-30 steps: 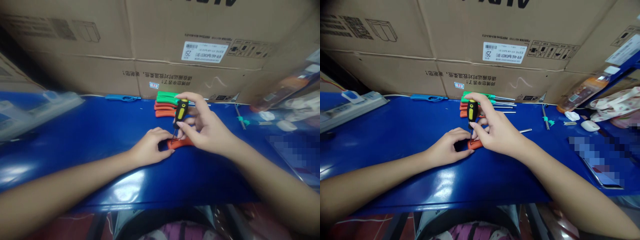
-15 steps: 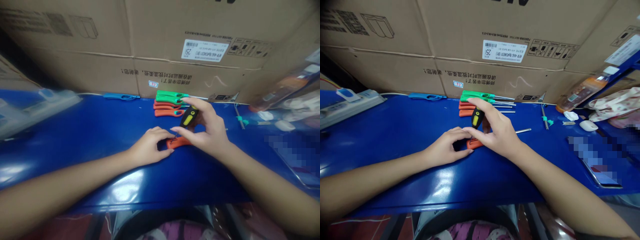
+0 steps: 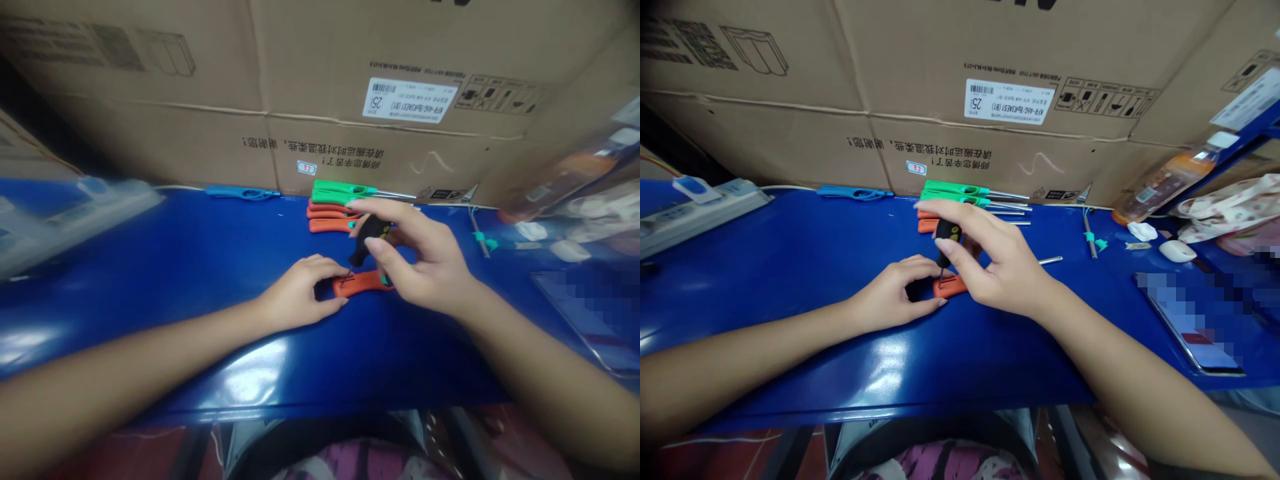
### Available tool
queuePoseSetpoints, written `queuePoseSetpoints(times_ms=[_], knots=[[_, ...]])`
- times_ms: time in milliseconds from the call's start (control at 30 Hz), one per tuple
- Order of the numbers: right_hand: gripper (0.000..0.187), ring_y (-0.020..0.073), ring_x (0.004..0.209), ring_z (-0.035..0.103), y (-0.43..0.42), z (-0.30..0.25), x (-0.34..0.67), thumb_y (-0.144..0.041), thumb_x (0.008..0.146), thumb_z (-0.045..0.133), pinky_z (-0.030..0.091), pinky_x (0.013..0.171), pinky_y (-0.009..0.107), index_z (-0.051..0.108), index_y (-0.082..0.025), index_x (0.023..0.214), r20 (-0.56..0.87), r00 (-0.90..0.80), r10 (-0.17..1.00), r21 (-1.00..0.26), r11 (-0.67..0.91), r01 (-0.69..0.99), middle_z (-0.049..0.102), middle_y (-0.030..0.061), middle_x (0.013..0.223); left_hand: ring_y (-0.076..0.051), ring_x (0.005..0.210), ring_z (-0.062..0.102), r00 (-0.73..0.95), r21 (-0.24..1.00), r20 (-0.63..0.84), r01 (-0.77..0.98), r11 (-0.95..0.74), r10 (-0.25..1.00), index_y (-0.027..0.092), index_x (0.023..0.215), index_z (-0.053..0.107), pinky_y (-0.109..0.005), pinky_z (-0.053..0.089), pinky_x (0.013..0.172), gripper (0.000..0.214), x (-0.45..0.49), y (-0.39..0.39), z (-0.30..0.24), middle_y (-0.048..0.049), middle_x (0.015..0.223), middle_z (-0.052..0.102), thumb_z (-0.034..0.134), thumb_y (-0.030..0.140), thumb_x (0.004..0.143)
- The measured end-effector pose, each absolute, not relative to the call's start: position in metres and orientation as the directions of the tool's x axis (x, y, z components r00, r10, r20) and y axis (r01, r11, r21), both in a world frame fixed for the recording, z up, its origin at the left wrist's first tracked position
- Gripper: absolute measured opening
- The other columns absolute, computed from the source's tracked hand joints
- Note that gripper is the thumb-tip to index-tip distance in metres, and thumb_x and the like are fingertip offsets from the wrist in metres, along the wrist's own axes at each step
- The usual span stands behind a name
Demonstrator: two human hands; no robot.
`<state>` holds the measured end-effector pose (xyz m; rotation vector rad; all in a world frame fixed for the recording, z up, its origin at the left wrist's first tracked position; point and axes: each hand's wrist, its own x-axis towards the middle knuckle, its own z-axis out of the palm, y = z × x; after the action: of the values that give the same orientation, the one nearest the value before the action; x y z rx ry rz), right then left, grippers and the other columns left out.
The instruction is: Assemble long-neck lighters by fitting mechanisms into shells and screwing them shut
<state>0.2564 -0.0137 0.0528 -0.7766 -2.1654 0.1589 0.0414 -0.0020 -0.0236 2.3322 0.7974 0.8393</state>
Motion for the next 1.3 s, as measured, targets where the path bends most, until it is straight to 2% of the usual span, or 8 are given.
queuePoseSetpoints(times_ms=[167, 333, 500, 633, 867, 1000, 1200, 1300], knots=[[0.032, 0.0226, 0.102, 0.072, -0.007, 0.069, 0.253, -0.032, 0.097, 0.058, 0.060, 0.087, 0.036, 0.062, -0.026, 0.128, 0.665, -0.587, 0.463, -0.094, 0.831, 0.548, 0.074, 0.0051, 0.118, -0.024, 0.103, 0.068, 0.640, 0.658, 0.374, 0.327, -0.678, 0.672, 0.018, 0.119, 0.068, -0.040, 0.055, 0.094, 0.037, 0.041, -0.003, -0.024, -0.0084, 0.111, 0.072, 0.071, 0.021, 0.083], [0.040, 0.0192, 0.106, 0.069, -0.003, 0.090, 0.245, -0.026, 0.101, 0.047, 0.058, 0.089, 0.034, 0.054, -0.027, 0.141, 0.512, -0.719, 0.470, -0.177, 0.877, 0.448, 0.070, 0.0027, 0.127, -0.024, 0.103, 0.069, 0.646, 0.648, 0.386, 0.318, -0.692, 0.658, 0.017, 0.120, 0.067, -0.041, 0.056, 0.093, 0.037, 0.040, -0.004, -0.025, -0.0094, 0.111, 0.072, 0.069, 0.021, 0.084], [0.035, 0.0209, 0.094, 0.073, -0.002, 0.097, 0.238, -0.047, 0.101, 0.051, 0.057, 0.078, 0.031, 0.068, -0.023, 0.119, 0.488, -0.748, 0.450, 0.035, 0.846, 0.532, 0.076, 0.0040, 0.107, -0.026, 0.110, 0.068, 0.647, 0.634, 0.407, 0.309, -0.709, 0.645, 0.019, 0.120, 0.067, -0.041, 0.055, 0.097, 0.036, 0.040, -0.003, -0.026, -0.0090, 0.120, 0.071, 0.069, 0.021, 0.085], [0.040, 0.0194, 0.114, 0.067, -0.004, 0.098, 0.241, -0.024, 0.104, 0.035, 0.057, 0.092, 0.034, 0.055, -0.022, 0.139, 0.476, -0.782, 0.403, -0.032, 0.896, 0.442, 0.071, 0.0046, 0.125, -0.023, 0.099, 0.069, 0.647, 0.645, 0.379, 0.328, -0.690, 0.662, 0.018, 0.107, 0.069, -0.037, 0.056, 0.090, 0.023, 0.040, -0.004, -0.025, -0.0073, 0.106, 0.073, 0.069, 0.022, 0.084], [0.039, 0.0182, 0.083, 0.072, -0.001, 0.100, 0.250, -0.045, 0.105, 0.041, 0.058, 0.069, 0.031, 0.068, -0.025, 0.125, 0.480, -0.785, 0.392, 0.160, 0.841, 0.517, 0.076, 0.0013, 0.098, -0.023, 0.101, 0.068, 0.647, 0.629, 0.354, 0.370, -0.684, 0.676, 0.018, 0.116, 0.068, -0.039, 0.055, 0.092, 0.027, 0.041, -0.004, -0.024, -0.0080, 0.110, 0.073, 0.065, 0.022, 0.089], [0.039, 0.0203, 0.106, 0.070, 0.004, 0.102, 0.252, -0.029, 0.105, 0.035, 0.059, 0.081, 0.034, 0.058, -0.027, 0.137, 0.451, -0.786, 0.423, 0.048, 0.868, 0.494, 0.071, 0.0014, 0.120, -0.022, 0.100, 0.068, 0.629, 0.615, 0.378, 0.378, -0.692, 0.679, 0.019, 0.117, 0.068, -0.037, 0.056, 0.091, 0.030, 0.043, -0.004, -0.020, -0.0069, 0.108, 0.073, 0.065, 0.019, 0.087], [0.038, 0.0201, 0.095, 0.072, 0.007, 0.105, 0.257, -0.048, 0.103, 0.043, 0.060, 0.079, 0.034, 0.071, -0.024, 0.111, 0.404, -0.815, 0.416, 0.053, 0.879, 0.474, 0.074, 0.0021, 0.106, -0.023, 0.103, 0.069, 0.613, 0.609, 0.392, 0.387, -0.693, 0.686, 0.019, 0.115, 0.069, -0.038, 0.056, 0.092, 0.029, 0.041, -0.003, -0.023, -0.0065, 0.111, 0.074, 0.065, 0.019, 0.087], [0.039, 0.0220, 0.111, 0.068, 0.006, 0.106, 0.259, -0.038, 0.106, 0.037, 0.059, 0.084, 0.037, 0.062, -0.021, 0.131, 0.374, -0.829, 0.417, 0.063, 0.880, 0.471, 0.067, 0.0057, 0.128, -0.023, 0.107, 0.068, 0.602, 0.608, 0.399, 0.390, -0.691, 0.691, 0.017, 0.117, 0.068, -0.038, 0.055, 0.096, 0.031, 0.040, -0.002, -0.025, -0.0075, 0.115, 0.074, 0.067, 0.020, 0.086]])
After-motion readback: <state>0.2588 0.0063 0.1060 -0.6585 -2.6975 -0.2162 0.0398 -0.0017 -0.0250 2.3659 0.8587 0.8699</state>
